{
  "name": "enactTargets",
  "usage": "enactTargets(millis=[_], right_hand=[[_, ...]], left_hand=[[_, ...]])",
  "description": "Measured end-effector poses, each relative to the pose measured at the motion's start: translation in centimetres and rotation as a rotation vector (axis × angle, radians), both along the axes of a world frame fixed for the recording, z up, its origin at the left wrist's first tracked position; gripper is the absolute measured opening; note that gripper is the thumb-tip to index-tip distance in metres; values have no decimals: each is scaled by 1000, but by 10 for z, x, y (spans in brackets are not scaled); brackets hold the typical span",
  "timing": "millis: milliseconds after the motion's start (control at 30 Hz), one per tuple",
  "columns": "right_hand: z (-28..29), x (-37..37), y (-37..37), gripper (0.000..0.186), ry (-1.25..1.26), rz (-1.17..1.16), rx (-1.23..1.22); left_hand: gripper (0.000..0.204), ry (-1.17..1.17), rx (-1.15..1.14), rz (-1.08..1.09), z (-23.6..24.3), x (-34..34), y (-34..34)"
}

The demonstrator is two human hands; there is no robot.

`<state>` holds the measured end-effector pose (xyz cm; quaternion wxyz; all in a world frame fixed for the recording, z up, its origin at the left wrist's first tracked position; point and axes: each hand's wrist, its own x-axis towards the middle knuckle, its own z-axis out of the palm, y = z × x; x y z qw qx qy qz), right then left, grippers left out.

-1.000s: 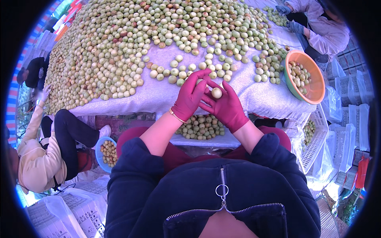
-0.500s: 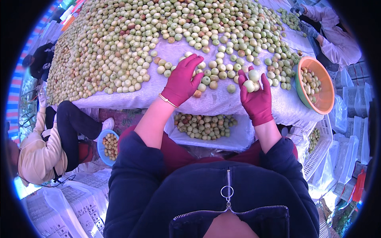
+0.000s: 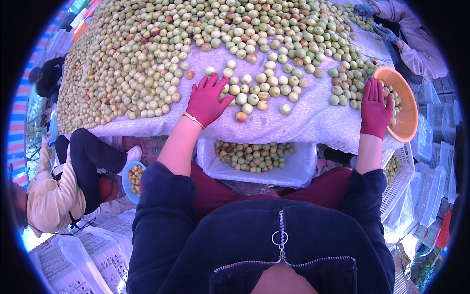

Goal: The person sorts small round green produce by hand, picking items from a large pile on a table and placing them into a white tray. They occasionally inspect individual items and transfer some to a nearby orange bowl.

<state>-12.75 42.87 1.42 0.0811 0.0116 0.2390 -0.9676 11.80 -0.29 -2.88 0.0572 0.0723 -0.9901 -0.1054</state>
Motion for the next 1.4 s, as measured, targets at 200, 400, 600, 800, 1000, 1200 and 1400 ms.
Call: enactTargets(millis=[200,400,600,800,1000,1200,1400], right_hand=[[-9,72,-110,51,867,286,1484],[-22,113,-139,62,1335,406,1705],[-19,110,-142,66,1256,418,1756],[-25,106,-146,71,1235,472,1725],[-23,98,-143,76,1071,476,1710],[-25,102,-143,75,1153,540,1643],[-23,116,-151,75,1226,583,1573]], left_hand=[[69,-101,101,-87,35,8,21],[42,119,162,-115,52,12,27],[27,-157,279,-297,33,31,51],[21,-302,172,-296,25,29,65],[18,-184,203,-250,32,25,63],[17,-120,403,-223,34,18,62],[37,102,462,-303,34,5,37]])
